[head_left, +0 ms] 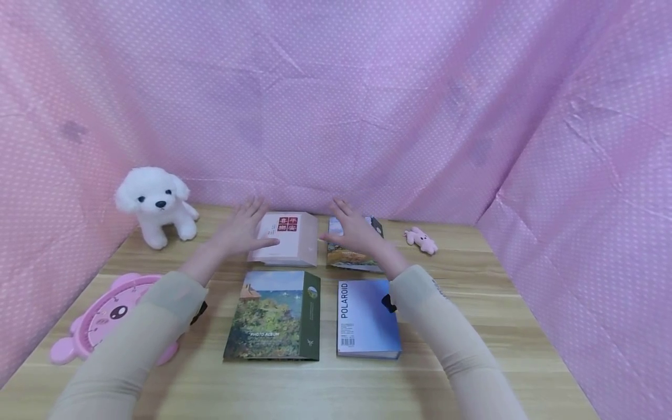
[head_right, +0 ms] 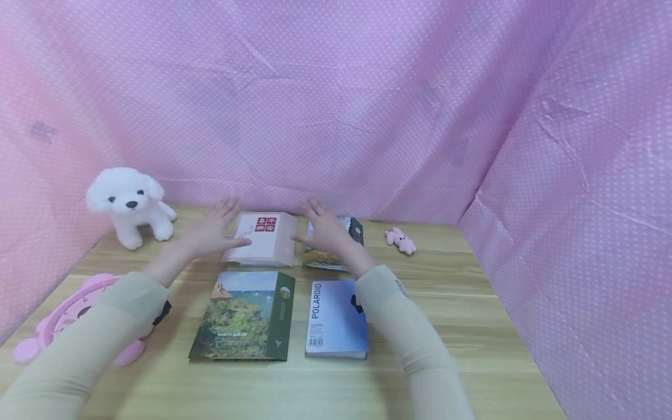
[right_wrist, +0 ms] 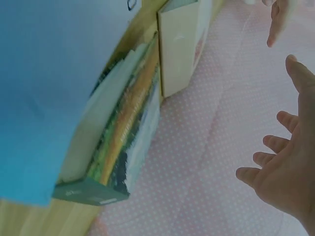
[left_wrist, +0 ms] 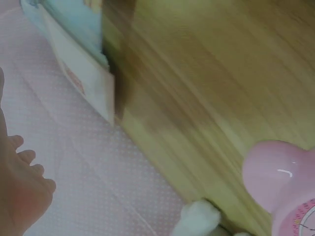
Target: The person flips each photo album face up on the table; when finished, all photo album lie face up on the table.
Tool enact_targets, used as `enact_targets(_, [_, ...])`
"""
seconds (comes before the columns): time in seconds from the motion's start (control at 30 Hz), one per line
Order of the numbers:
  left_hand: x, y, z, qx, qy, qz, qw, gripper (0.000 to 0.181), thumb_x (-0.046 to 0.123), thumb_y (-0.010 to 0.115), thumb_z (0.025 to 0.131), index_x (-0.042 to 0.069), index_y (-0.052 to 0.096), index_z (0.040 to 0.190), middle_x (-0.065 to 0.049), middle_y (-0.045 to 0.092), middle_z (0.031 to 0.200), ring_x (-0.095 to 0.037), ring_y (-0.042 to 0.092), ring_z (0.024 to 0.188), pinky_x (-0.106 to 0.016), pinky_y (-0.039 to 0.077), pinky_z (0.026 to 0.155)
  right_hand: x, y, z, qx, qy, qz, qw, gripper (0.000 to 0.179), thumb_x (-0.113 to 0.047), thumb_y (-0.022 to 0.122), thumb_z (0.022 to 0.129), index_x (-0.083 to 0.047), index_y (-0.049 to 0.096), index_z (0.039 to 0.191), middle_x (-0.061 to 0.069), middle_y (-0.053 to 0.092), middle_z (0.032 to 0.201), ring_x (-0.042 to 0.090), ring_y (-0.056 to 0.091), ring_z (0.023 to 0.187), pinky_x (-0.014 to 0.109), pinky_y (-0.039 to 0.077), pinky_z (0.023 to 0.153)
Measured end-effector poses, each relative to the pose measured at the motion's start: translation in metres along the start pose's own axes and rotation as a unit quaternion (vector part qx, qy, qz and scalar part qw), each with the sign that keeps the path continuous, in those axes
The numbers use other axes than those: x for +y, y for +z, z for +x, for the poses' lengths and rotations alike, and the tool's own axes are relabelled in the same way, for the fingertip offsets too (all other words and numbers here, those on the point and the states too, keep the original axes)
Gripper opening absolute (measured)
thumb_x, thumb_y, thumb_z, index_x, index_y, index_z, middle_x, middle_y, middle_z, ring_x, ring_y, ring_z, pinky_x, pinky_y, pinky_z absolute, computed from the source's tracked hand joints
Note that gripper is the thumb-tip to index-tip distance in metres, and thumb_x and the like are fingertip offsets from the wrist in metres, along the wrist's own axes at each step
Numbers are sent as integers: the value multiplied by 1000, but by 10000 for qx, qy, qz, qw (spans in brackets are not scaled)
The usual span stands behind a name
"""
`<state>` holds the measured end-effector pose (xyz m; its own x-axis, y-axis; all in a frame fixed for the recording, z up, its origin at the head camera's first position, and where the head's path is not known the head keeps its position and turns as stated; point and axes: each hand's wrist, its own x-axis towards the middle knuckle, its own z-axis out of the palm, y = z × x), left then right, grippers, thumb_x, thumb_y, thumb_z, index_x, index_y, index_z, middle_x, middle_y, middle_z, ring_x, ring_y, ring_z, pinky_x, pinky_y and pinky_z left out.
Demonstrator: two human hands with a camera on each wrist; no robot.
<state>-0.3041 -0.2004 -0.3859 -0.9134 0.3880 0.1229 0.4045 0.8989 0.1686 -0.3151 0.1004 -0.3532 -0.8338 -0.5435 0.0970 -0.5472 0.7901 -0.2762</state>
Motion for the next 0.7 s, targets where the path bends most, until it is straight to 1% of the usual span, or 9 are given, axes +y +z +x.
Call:
enact_targets(0.13, [-5, 10, 1, -74, 104, -230, 9997, 99, 59, 58, 84, 0, 14, 150, -20, 5, 157, -37, 0, 144, -51, 4, 118, -1, 13, 9, -135, 85, 382, 9991, 86, -53, 60, 87, -15, 19, 152, 7, 11, 159, 29, 9, 146, 47, 17, 117])
enact_targets(0.2, [-6, 15, 2, -128, 148, -298, 9994, 97, 56, 60, 85, 1, 15, 150, -20, 8, 157, -38, 3, 144, -51, 6, 117, 0, 20, 14, -211, 98, 468, 9986, 85, -53, 61, 86, -16, 21, 151, 6, 12, 159, 29, 8, 146, 45, 16, 117])
enact_targets(0.27, [-7, 19, 3, -206, 212, -346, 9990, 96, 54, 61, 85, 1, 16, 150, -20, 8, 157, -39, 5, 143, -53, 8, 117, 2, 27, 20, -337, 24, 501, 9982, 85, -51, 62, 86, -17, 20, 152, 6, 12, 159, 28, 8, 146, 44, 16, 118])
enact_targets(0.37, [-7, 26, 5, -336, 284, -341, 9984, 95, 55, 60, 85, 1, 17, 150, -20, 8, 157, -40, 8, 143, -53, 11, 116, 5, 38, 26, -624, -65, 624, 9961, 86, -48, 65, 85, -21, 18, 152, 4, 10, 159, 27, 8, 146, 45, 14, 118])
enact_targets(0.43, [-8, 30, 7, -389, 332, -386, 9979, 95, 56, 61, 84, 1, 19, 149, -20, 9, 156, -40, 9, 143, -53, 12, 116, 6, 45, 29, -811, -103, 817, 9933, 86, -45, 66, 85, -23, 18, 152, 4, 9, 159, 26, 8, 146, 46, 14, 117])
enact_targets(0.53, [-9, 37, 8, -446, 340, -456, 9974, 95, 58, 62, 82, 3, 23, 149, -20, 14, 156, -40, 12, 142, -54, 14, 116, 8, 52, 31, -1067, 2, 1121, 9880, 87, -44, 69, 84, -27, 18, 152, 3, 9, 160, 26, 10, 146, 49, 15, 117])
enact_targets(0.63, [-11, 42, 8, -577, 313, -649, 9957, 97, 60, 64, 79, 5, 25, 149, -20, 16, 155, -42, 14, 141, -57, 15, 114, 9, 58, 34, -1281, 47, 1190, 9846, 87, -42, 70, 83, -28, 19, 152, 2, 9, 159, 26, 13, 145, 49, 17, 116])
enact_targets(0.7, [-12, 46, 8, -698, 306, -783, 9940, 99, 63, 64, 78, 5, 26, 149, -21, 16, 155, -43, 15, 141, -59, 15, 113, 9, 62, 35, -1435, 12, 1102, 9835, 87, -42, 70, 83, -26, 19, 152, 4, 11, 159, 25, 16, 144, 46, 18, 117])
